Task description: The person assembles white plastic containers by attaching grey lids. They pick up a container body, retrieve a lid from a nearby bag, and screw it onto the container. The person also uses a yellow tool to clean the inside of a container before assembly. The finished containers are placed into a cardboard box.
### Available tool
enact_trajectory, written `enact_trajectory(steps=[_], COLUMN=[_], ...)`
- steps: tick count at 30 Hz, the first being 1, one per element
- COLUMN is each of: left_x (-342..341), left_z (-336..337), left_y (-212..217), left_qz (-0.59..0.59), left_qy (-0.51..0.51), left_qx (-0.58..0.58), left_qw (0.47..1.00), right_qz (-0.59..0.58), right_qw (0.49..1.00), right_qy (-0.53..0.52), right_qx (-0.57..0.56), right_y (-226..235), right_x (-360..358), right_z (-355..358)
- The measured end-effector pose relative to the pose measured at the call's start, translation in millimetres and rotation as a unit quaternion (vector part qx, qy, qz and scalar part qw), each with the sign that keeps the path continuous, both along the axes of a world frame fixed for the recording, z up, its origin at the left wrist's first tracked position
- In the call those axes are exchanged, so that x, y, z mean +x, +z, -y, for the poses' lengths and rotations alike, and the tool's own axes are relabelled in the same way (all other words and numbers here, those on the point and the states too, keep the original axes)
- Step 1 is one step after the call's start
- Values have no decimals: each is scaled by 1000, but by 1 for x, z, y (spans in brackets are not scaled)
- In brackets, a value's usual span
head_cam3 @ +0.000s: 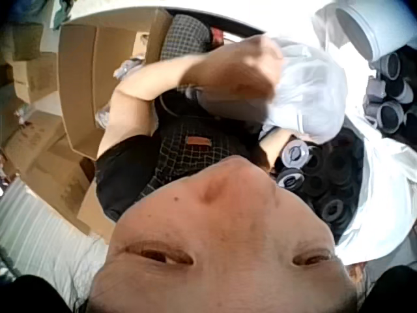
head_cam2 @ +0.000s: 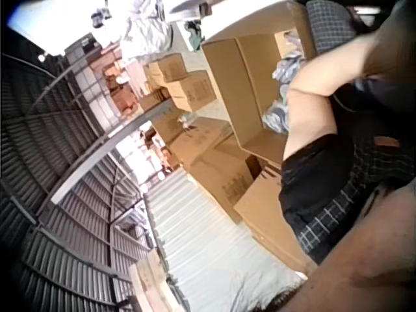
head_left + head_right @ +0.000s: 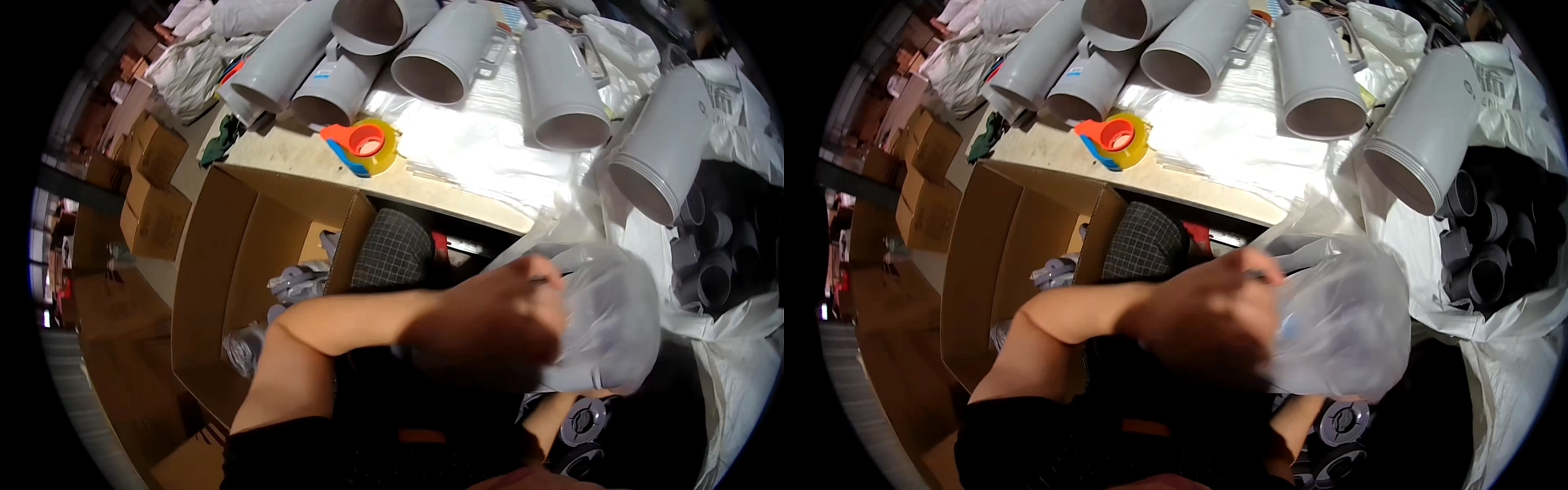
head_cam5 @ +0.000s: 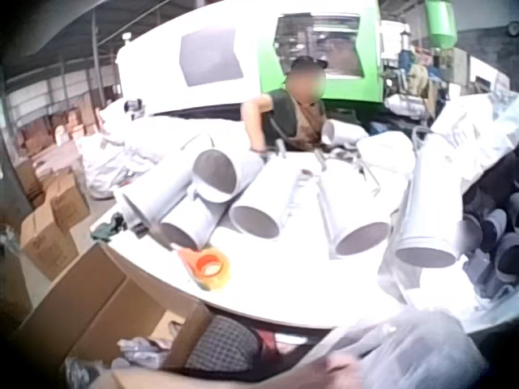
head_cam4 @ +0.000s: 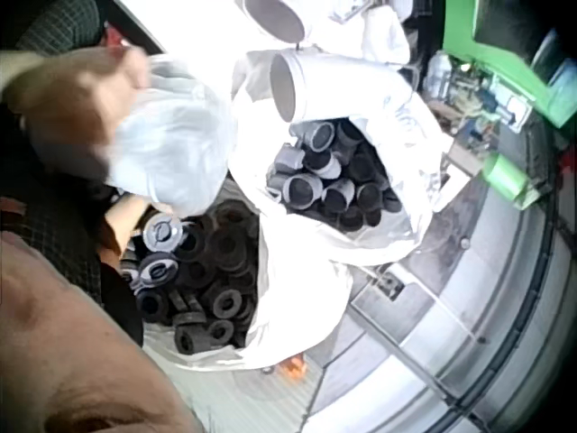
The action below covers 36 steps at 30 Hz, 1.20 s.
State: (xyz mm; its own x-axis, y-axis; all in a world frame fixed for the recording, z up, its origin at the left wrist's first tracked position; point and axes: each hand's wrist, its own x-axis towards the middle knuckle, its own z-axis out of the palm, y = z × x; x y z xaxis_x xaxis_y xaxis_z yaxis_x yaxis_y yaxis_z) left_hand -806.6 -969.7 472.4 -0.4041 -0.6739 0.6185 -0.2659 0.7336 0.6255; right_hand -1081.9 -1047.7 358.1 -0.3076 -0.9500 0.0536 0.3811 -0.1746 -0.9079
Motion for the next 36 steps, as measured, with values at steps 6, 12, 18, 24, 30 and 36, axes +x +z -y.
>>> enact_trajectory(steps=[6,12,18,24,30,36], left_x=[59,13,50,267,338,312], left_z=[-185,-292,-322,-431,-540,-484], left_y=[-102,-156,-26,-73,-339,-405], left_qz=[104,357,-73,-647,-799,-563], left_qy=[269,148,274,398,524,767], left_qx=[128,249,352,165,78,234], left_qw=[949,888,892,629,284,201], right_qz=[-8,13,-251,-83,-157,-115], right_qw=[983,809,512,551,896,992], right_qy=[157,546,821,823,400,-35], right_qx=[90,215,-4,106,111,-34], right_y=[-34,-59,59,26,-11,20], right_x=[50,126,310,296,186,109], right_z=[-87,-128,-168,-149,-31,153])
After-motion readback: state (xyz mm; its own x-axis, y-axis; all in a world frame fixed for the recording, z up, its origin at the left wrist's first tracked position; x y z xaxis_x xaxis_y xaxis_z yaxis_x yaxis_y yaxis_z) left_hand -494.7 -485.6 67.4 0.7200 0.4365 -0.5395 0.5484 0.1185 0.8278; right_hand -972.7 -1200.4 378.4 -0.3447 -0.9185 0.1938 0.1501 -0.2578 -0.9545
